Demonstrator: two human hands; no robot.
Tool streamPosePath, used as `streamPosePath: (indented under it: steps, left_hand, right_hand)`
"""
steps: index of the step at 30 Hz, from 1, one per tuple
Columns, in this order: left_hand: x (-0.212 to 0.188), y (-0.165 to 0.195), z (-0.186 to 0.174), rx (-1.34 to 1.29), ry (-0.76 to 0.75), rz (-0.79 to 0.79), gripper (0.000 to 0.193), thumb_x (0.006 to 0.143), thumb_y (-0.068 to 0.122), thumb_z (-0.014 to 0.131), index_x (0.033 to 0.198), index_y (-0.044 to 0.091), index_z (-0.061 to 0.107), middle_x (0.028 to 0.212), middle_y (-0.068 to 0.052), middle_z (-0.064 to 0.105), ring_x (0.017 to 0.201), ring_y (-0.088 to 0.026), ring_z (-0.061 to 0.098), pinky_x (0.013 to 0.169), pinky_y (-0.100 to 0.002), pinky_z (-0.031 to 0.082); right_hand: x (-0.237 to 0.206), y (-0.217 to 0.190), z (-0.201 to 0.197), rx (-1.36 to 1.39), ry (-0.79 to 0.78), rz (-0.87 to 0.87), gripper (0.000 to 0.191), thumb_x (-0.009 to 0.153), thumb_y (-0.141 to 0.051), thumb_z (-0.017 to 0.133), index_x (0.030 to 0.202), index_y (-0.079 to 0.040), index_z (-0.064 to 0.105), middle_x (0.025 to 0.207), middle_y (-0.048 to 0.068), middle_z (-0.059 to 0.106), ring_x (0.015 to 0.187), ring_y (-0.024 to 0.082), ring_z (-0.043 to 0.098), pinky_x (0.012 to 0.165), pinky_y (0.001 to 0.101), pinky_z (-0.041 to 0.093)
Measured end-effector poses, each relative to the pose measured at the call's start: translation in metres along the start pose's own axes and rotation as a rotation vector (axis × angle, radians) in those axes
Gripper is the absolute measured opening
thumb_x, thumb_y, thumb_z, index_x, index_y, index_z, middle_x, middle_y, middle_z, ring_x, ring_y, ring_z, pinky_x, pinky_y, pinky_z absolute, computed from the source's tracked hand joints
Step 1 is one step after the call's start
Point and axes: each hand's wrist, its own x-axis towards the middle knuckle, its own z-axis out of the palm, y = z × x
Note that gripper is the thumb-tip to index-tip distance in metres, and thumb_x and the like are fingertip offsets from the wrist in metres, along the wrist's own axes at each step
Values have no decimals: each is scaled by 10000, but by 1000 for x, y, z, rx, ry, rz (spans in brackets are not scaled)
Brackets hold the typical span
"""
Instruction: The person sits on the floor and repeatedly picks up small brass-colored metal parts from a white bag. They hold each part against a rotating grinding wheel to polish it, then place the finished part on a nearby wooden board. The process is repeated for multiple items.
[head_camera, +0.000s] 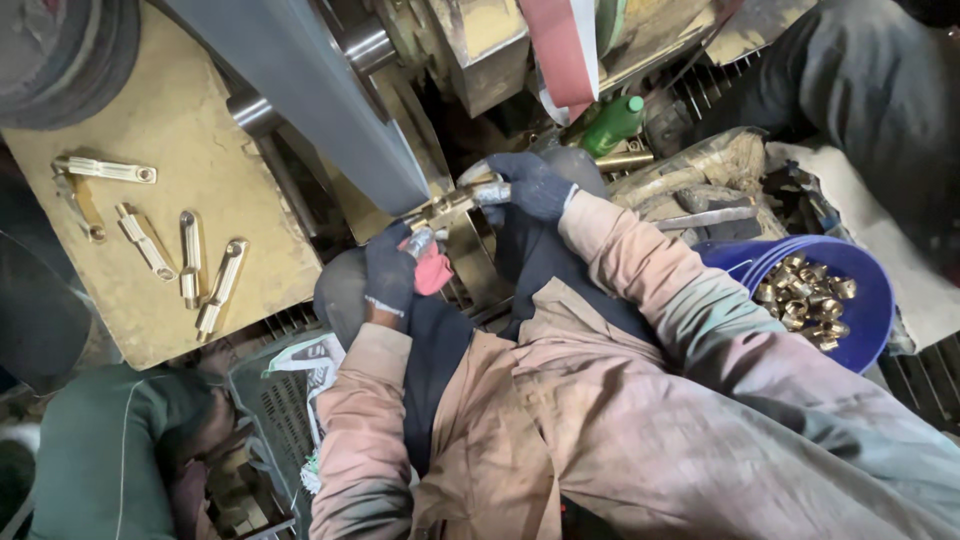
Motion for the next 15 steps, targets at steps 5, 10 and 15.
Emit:
streamPosePath:
  steps: [5, 10, 15]
  left_hand:
    - [10, -31, 16, -411, -5, -204, 163, 911, 25, 698, 1051, -52, 728, 904, -78, 734, 803, -154, 671, 743, -302, 548]
    - [16, -39, 22, -767, -82, -341, 178, 921, 46, 669, 1067, -48, 706, 920, -95, 719, 812, -190, 666, 747, -330, 551]
    - [29, -44, 25, -943, -119, -428, 194, 931, 67, 640, 1083, -45, 685, 936, -112, 704, 821, -225, 661, 752, -359, 554]
  right_hand:
    - [16, 5, -2, 35, 101, 88, 308, 963, -114, 709, 1255, -18, 686, 970, 51, 732, 755, 116, 686, 674, 289, 600]
    - [28, 10, -4, 46, 135, 116, 296, 956, -106, 705, 1240, -21, 686, 1011, 58, 747, 734, 127, 702, 641, 284, 604]
    - [45, 23, -9, 82, 175, 148, 244, 972, -111, 688, 1199, -21, 680, 946, 63, 721, 664, 151, 685, 607, 308, 602]
